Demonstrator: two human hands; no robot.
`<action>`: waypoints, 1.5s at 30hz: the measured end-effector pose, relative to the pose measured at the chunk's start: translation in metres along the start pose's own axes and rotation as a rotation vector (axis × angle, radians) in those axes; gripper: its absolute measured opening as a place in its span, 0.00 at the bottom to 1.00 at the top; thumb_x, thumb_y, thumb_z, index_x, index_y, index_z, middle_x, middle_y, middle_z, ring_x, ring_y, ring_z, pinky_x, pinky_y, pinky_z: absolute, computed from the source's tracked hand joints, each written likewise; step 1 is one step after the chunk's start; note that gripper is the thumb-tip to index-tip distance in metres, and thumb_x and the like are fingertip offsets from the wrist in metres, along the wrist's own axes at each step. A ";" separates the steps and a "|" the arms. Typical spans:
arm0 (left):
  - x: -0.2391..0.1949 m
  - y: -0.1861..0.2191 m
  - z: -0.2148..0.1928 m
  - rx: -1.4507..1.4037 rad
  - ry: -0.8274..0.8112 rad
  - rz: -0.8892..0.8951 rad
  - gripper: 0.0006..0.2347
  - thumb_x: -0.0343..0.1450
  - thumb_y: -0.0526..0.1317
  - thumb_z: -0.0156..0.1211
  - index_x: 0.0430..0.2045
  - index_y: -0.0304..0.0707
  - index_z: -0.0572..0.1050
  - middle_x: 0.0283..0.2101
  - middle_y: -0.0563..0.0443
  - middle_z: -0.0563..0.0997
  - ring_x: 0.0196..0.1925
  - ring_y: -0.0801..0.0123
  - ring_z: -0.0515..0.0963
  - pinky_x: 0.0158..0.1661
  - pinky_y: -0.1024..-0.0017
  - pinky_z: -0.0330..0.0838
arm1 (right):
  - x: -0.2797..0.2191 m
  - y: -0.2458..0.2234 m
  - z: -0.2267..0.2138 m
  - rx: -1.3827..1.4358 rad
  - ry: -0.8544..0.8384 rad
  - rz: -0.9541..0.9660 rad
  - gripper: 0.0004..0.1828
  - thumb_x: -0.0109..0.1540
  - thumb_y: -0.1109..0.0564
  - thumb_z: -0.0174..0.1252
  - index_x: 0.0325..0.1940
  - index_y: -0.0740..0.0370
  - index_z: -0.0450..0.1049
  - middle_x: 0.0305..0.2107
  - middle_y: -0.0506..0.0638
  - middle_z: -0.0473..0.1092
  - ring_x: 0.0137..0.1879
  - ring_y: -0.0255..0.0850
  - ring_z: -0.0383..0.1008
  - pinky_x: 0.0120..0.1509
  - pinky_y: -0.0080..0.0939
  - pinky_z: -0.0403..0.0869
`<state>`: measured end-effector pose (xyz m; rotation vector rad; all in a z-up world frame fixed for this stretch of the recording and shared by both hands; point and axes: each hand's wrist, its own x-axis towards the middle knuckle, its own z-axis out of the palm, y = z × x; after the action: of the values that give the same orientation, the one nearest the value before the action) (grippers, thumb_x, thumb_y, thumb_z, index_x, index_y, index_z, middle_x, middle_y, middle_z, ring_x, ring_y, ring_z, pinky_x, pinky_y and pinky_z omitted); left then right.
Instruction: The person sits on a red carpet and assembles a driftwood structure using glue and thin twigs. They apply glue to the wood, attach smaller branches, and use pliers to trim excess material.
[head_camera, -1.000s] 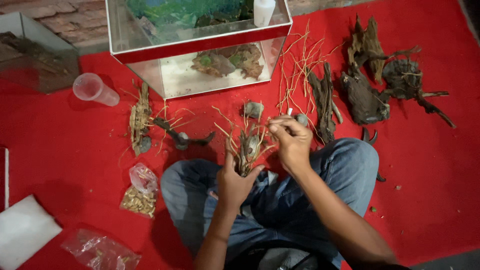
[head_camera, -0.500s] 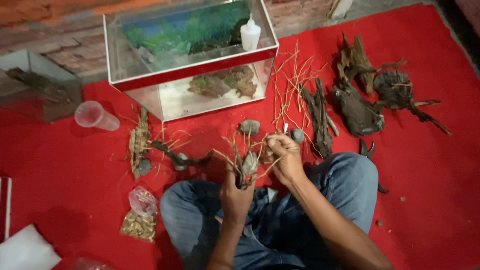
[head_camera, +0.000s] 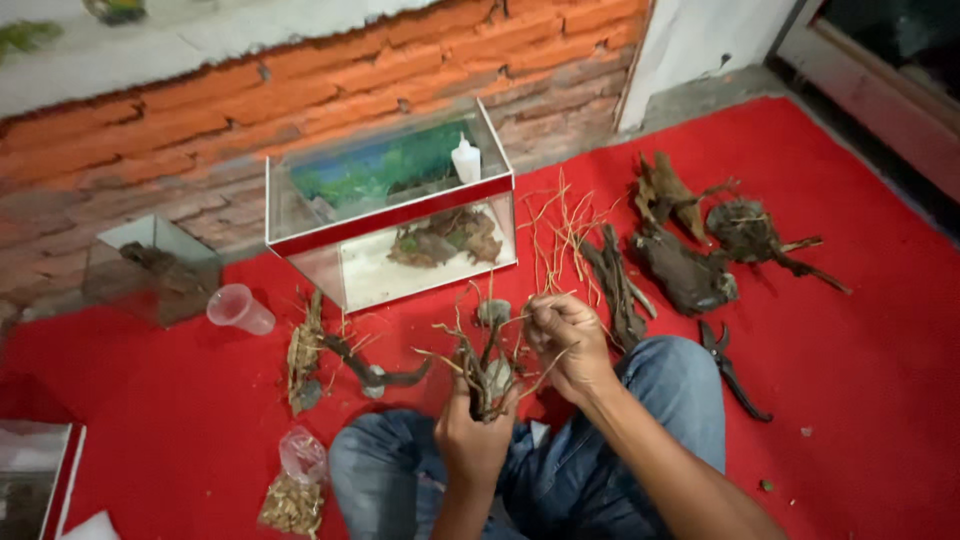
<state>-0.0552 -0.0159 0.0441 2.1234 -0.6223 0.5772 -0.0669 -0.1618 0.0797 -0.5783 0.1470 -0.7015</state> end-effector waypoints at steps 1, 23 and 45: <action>0.001 0.005 -0.003 -0.004 0.010 0.011 0.35 0.51 0.47 0.72 0.50 0.32 0.65 0.32 0.42 0.79 0.30 0.56 0.78 0.34 0.66 0.72 | -0.001 -0.002 0.001 0.002 -0.011 -0.010 0.08 0.49 0.66 0.60 0.30 0.70 0.71 0.21 0.57 0.67 0.20 0.38 0.57 0.26 0.33 0.59; 0.042 0.047 -0.032 -0.048 0.068 0.147 0.36 0.51 0.46 0.72 0.51 0.31 0.63 0.44 0.44 0.77 0.37 0.58 0.78 0.38 0.68 0.71 | 0.015 -0.043 0.037 -0.065 -0.143 -0.124 0.05 0.51 0.65 0.58 0.29 0.68 0.70 0.23 0.55 0.66 0.20 0.38 0.60 0.20 0.27 0.58; 0.049 0.038 -0.025 -0.269 -0.038 -0.234 0.37 0.47 0.45 0.74 0.52 0.42 0.65 0.20 0.52 0.78 0.16 0.79 0.73 0.22 0.77 0.70 | 0.013 -0.008 0.030 -0.217 -0.108 -0.273 0.05 0.49 0.69 0.59 0.28 0.70 0.70 0.28 0.60 0.68 0.19 0.40 0.64 0.20 0.32 0.63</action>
<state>-0.0450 -0.0271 0.1087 1.9206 -0.4366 0.3059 -0.0522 -0.1619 0.1098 -0.8525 0.0433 -0.9233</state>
